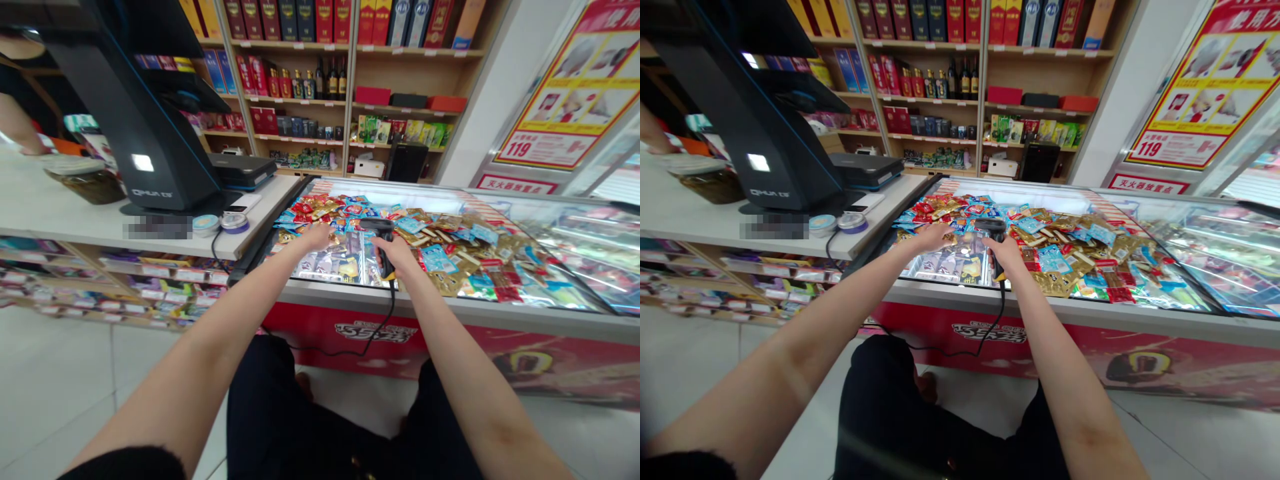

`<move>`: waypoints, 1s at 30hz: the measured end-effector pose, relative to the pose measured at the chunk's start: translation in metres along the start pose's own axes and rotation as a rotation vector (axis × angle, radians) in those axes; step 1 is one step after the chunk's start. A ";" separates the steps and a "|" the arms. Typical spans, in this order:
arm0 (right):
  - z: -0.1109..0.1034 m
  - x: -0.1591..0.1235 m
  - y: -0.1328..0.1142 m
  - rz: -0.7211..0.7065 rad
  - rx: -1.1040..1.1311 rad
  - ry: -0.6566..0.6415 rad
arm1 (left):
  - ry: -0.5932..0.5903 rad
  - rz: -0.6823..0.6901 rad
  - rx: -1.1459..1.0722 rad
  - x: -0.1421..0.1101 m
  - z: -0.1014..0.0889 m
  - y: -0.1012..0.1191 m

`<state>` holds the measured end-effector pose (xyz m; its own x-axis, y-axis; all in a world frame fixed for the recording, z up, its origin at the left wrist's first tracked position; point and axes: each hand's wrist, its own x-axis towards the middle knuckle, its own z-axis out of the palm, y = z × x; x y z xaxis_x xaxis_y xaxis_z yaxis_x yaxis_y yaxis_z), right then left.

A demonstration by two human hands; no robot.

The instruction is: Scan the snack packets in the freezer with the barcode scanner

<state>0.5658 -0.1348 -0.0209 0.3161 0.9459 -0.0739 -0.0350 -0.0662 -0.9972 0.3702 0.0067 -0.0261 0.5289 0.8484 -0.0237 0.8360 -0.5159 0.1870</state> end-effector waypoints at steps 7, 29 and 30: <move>-0.004 -0.002 -0.001 0.001 0.008 -0.003 | -0.061 -0.073 0.085 0.001 -0.018 0.004; -0.008 -0.007 -0.004 -0.027 -0.008 0.007 | -0.112 -0.091 0.047 -0.019 -0.028 0.014; -0.008 -0.006 -0.003 -0.028 -0.007 0.005 | -0.110 -0.088 0.009 -0.020 -0.027 0.011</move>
<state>0.5720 -0.1431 -0.0177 0.3219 0.9456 -0.0464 -0.0200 -0.0422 -0.9989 0.3649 -0.0127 0.0030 0.4662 0.8724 -0.1467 0.8807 -0.4419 0.1708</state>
